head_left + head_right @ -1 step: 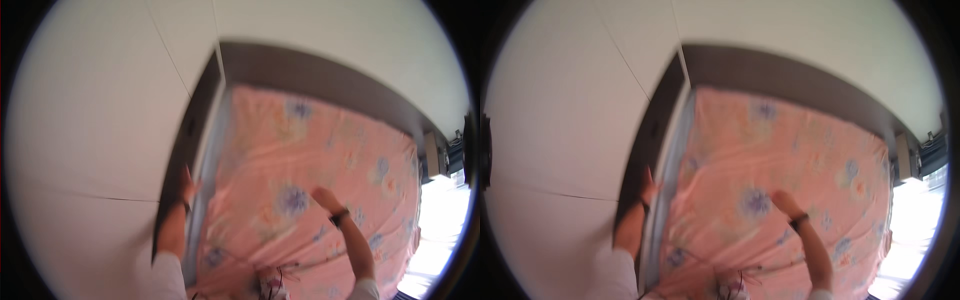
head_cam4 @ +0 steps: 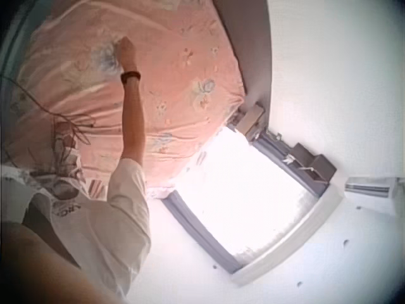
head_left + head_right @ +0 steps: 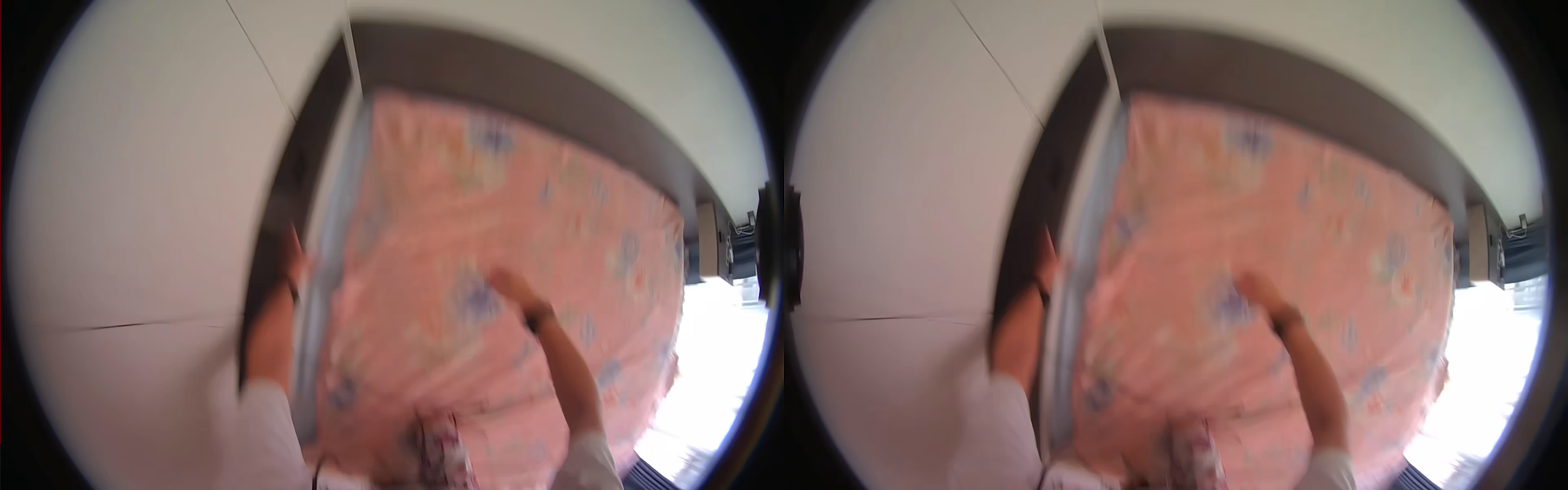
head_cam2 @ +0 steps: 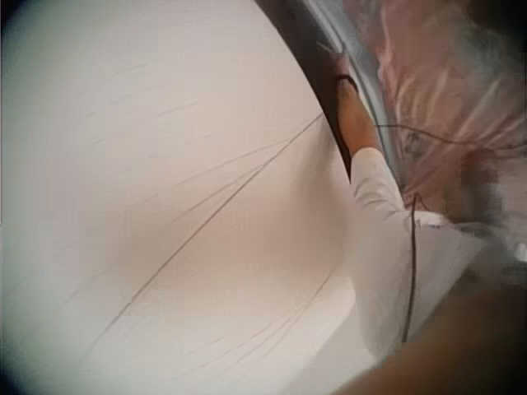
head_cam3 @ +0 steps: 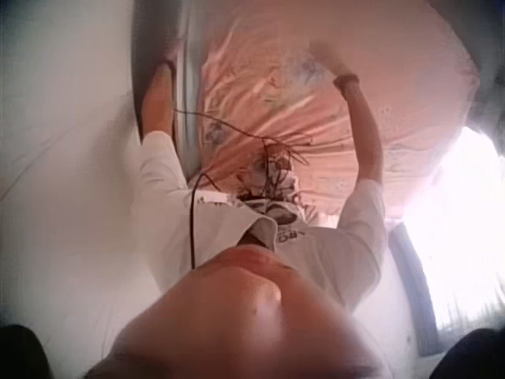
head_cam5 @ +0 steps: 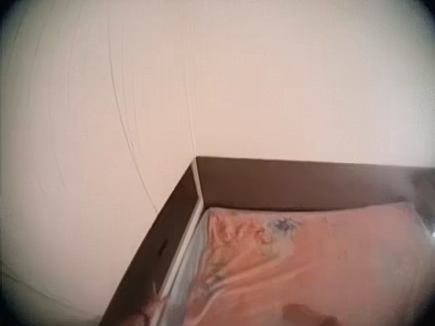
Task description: The person is making a bed by smoothing and tucking in a pink floral bedspread.
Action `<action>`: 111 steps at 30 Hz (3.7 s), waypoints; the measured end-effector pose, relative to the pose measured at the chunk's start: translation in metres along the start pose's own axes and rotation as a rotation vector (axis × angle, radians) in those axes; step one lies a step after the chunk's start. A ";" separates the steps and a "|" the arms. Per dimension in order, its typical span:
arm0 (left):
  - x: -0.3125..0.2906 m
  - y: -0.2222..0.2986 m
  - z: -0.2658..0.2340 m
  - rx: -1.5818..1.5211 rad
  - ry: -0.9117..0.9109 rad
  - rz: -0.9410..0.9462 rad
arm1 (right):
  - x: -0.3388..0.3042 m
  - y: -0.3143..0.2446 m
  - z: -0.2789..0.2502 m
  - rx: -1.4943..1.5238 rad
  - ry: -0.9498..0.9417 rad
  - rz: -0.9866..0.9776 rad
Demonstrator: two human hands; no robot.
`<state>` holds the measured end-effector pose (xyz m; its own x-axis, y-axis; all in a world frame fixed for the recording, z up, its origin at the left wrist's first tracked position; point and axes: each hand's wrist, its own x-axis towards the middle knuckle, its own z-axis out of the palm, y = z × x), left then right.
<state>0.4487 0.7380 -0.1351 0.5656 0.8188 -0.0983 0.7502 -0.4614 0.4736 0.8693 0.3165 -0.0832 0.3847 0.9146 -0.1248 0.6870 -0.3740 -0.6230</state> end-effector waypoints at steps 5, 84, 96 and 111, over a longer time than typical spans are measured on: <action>0.117 -0.002 0.085 0.446 0.213 -0.032 | 0.275 -0.003 0.151 0.097 0.062 -0.066; 0.149 0.022 0.038 0.364 0.081 -0.030 | 0.436 -0.139 0.249 -0.030 -0.107 0.228; 0.149 0.024 0.039 0.374 0.064 -0.057 | 0.493 -0.142 0.262 0.386 0.146 -0.120; 0.139 0.007 0.058 0.432 0.217 0.145 | 0.271 -0.210 0.254 0.504 0.205 -0.112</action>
<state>0.5522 0.8287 -0.1962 0.6247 0.7667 0.1479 0.7684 -0.6374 0.0584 0.6726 0.6822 -0.1826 0.4726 0.8772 0.0848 0.3701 -0.1102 -0.9224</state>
